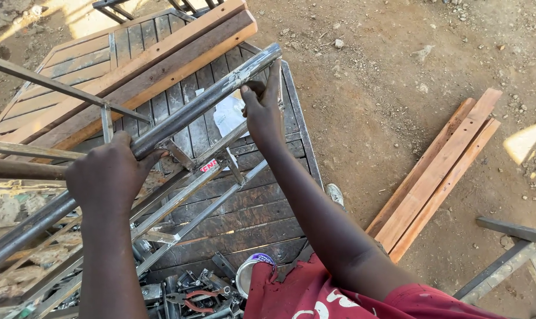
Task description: Assembling a metal frame by manually positioning and fitting metal bars together on a fabrication floor.
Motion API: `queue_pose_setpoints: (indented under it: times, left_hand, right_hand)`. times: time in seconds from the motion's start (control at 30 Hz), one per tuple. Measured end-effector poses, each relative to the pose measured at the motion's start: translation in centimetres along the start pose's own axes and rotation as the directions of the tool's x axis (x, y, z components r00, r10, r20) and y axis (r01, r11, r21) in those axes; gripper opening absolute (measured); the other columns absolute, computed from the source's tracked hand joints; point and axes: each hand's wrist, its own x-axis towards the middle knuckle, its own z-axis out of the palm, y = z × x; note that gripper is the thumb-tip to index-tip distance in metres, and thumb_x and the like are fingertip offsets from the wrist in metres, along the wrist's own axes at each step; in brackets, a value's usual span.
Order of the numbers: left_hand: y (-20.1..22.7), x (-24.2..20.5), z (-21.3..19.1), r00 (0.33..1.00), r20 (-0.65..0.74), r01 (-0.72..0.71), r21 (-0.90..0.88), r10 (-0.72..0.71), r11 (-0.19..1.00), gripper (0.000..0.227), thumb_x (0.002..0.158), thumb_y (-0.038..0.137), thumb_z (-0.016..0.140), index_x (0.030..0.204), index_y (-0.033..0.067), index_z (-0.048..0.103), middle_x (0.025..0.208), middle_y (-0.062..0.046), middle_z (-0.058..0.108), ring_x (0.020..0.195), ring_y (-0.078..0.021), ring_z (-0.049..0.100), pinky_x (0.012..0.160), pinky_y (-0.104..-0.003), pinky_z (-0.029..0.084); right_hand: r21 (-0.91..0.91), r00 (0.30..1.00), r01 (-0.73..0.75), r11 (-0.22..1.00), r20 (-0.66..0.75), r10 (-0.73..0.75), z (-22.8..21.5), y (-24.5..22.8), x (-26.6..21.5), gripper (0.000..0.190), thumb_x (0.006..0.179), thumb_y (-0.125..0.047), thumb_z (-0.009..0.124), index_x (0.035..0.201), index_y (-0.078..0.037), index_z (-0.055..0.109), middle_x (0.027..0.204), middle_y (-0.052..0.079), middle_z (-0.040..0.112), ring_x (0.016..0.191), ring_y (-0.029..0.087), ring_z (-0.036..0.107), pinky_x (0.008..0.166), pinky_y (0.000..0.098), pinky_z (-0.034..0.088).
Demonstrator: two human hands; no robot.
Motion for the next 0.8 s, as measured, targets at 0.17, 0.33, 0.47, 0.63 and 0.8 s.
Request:
queue_pose_setpoints:
  times: [0.17, 0.33, 0.47, 0.63, 0.8]
  left_hand:
    - [-0.1, 0.0, 0.4, 1.000, 0.001, -0.005, 0.004, 0.005, 1.000, 0.078, 0.094, 0.097, 0.045, 0.101, 0.0219, 0.065, 0.080, -0.007, 0.077, 0.072, -0.0307, 0.078, 0.057, -0.042, 0.056]
    - [-0.1, 0.0, 0.3, 1.000, -0.028, -0.008, -0.016, 0.008, 1.000, 0.078, 0.094, 0.097, 0.047, 0.102, 0.0216, 0.065, 0.081, -0.007, 0.078, 0.072, -0.0322, 0.078, 0.055, -0.043, 0.055]
    - [-0.2, 0.0, 0.6, 1.000, -0.023, -0.010, 0.017, 0.010, 1.000, 0.079, 0.095, 0.098, 0.044, 0.099, 0.0225, 0.064, 0.080, -0.006, 0.076, 0.072, -0.0304, 0.078, 0.057, -0.041, 0.055]
    - [-0.3, 0.1, 0.6, 0.998, -0.054, -0.012, 0.010, 0.012, 1.000, 0.081, 0.095, 0.101, 0.043, 0.094, 0.0221, 0.063, 0.077, -0.006, 0.076, 0.069, -0.0306, 0.077, 0.055, -0.041, 0.054]
    - [-0.4, 0.0, 1.4, 0.993, -0.110, -0.028, 0.121, 0.042, 0.992, 0.081, 0.100, 0.105, 0.042, 0.089, 0.0274, 0.063, 0.063, 0.006, 0.064, 0.056, -0.0169, 0.068, 0.052, -0.032, 0.050]
  right_hand:
    - [0.091, 0.964, 0.265, 0.960, -0.017, -0.265, 0.2, 5.7, 1.7, 0.081, 0.105, -0.014, 0.052, 0.166, -0.027, 0.000, 0.114, 0.003, 0.072, 0.113, 0.015, 0.041, 0.092, 0.0379, 0.039]
    - [0.217, 0.979, 0.204, 0.955, -0.044, -0.199, 0.0, 6.6, 3.3, 0.088, 0.100, -0.011, 0.053, 0.165, -0.016, -0.006, 0.110, 0.011, 0.075, 0.069, 0.009, 0.051, 0.063, 0.0286, 0.046]
    - [0.095, 0.986, 0.165, 0.982, -0.017, -0.165, -0.1, 4.4, 2.8, 0.088, 0.100, -0.017, 0.053, 0.165, -0.013, -0.005, 0.103, 0.004, 0.076, 0.084, 0.013, 0.058, 0.073, 0.0328, 0.047]
    - [0.011, 0.954, 0.298, 0.954, 0.010, -0.298, -1.3, 3.9, 2.1, 0.085, 0.104, -0.011, 0.059, 0.167, -0.026, 0.003, 0.099, 0.004, 0.071, 0.080, 0.009, 0.053, 0.072, 0.0254, 0.047]
    - [0.072, 0.950, 0.308, 0.949, -0.073, -0.303, -5.4, 5.7, 3.6, 0.075, 0.106, 0.000, 0.056, 0.166, -0.022, 0.016, 0.097, 0.005, 0.067, 0.079, 0.009, 0.065, 0.054, 0.0148, 0.047]
